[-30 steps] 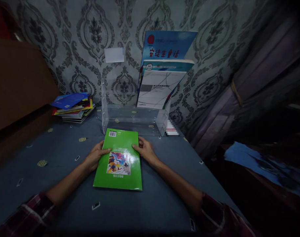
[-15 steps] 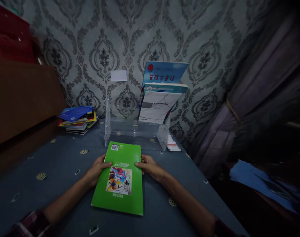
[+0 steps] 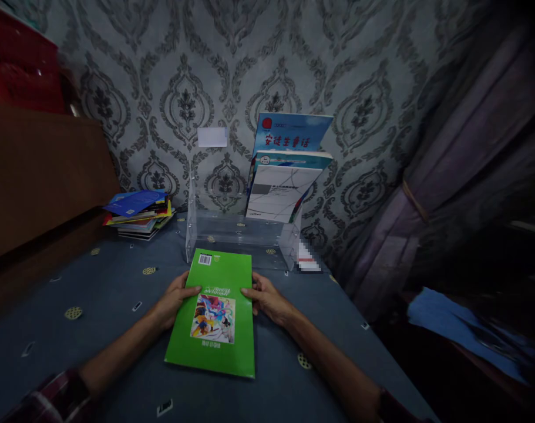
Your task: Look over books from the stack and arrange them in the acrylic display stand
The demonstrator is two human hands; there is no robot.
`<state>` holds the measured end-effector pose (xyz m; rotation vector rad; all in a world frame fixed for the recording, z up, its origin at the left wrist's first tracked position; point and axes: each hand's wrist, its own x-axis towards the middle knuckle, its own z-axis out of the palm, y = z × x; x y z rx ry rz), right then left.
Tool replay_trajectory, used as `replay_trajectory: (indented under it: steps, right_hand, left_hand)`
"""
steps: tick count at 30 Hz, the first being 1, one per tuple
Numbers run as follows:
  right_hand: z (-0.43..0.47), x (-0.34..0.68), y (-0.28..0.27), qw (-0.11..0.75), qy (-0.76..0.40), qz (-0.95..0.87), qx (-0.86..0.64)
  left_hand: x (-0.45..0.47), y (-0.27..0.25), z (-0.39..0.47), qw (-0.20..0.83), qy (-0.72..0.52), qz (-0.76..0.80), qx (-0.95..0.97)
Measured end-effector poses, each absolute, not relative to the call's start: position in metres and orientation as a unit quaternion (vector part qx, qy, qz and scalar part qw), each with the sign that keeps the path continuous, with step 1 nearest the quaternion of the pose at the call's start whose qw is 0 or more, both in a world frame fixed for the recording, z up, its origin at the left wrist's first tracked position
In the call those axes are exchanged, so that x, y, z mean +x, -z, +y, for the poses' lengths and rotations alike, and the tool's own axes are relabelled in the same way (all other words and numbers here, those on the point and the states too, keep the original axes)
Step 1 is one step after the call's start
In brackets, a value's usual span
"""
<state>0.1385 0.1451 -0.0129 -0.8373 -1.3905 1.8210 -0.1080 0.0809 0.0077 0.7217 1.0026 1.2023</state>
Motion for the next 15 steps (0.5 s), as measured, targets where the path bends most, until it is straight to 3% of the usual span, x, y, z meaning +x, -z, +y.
replay_trajectory:
  steps: [10,15]
  right_hand:
    - [0.151,0.143,-0.007,0.403,-0.619,-0.606,-0.296]
    - [0.15,0.146,-0.034,0.433,-0.546,-0.664,-0.272]
  left_hand:
    - [-0.106,-0.027,0.095,0.577,-0.563,0.399,0.436]
    - [-0.107,-0.045,0.104,0.47,-0.586,0.379,0.541]
